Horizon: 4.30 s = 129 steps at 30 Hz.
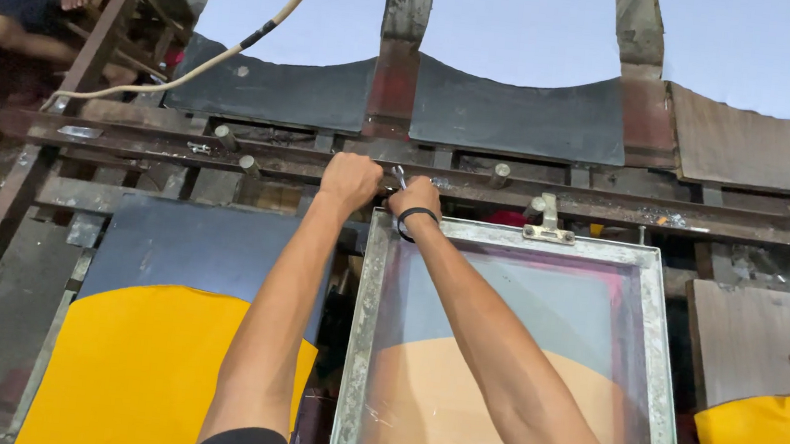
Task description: Adjusting and securing a screen printing frame onto a carousel printing machine using a wrench.
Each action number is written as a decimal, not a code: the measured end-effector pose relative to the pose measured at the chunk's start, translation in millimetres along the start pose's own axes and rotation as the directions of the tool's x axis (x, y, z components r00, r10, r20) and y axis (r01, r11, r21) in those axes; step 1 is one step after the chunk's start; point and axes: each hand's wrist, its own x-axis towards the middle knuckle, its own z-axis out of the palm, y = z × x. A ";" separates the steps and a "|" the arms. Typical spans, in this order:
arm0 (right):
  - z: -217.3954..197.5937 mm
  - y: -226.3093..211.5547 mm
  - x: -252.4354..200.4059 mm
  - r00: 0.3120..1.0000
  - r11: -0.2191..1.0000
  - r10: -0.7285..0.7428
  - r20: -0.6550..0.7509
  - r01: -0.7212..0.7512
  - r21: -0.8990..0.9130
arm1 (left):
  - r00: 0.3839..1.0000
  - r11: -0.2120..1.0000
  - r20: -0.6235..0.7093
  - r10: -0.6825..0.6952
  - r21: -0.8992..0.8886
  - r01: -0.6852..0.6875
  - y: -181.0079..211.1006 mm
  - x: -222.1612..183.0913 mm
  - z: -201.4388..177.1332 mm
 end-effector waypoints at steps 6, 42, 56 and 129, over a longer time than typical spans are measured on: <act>-29.4 12.2 8.2 0.923 0.925 -0.324 0.206 0.355 -0.133 | 1.000 1.000 -0.001 -0.002 -0.012 0.002 -2.0 -1.8 -4.1; 10.6 10.8 36.8 0.991 0.998 -0.068 0.116 0.067 0.014 | 0.992 0.998 0.119 0.029 -0.066 -0.022 3.3 -10.8 -60.1; 1.9 0.9 13.3 0.998 0.983 -0.030 0.054 0.020 0.180 | 0.979 0.999 0.198 -0.041 -0.027 0.048 -0.9 -15.4 -57.6; 37.5 1.9 2.8 0.538 0.727 -0.607 -0.585 0.673 -0.136 | 0.995 0.998 -0.098 0.024 -0.057 -0.029 -10.5 -5.4 -7.1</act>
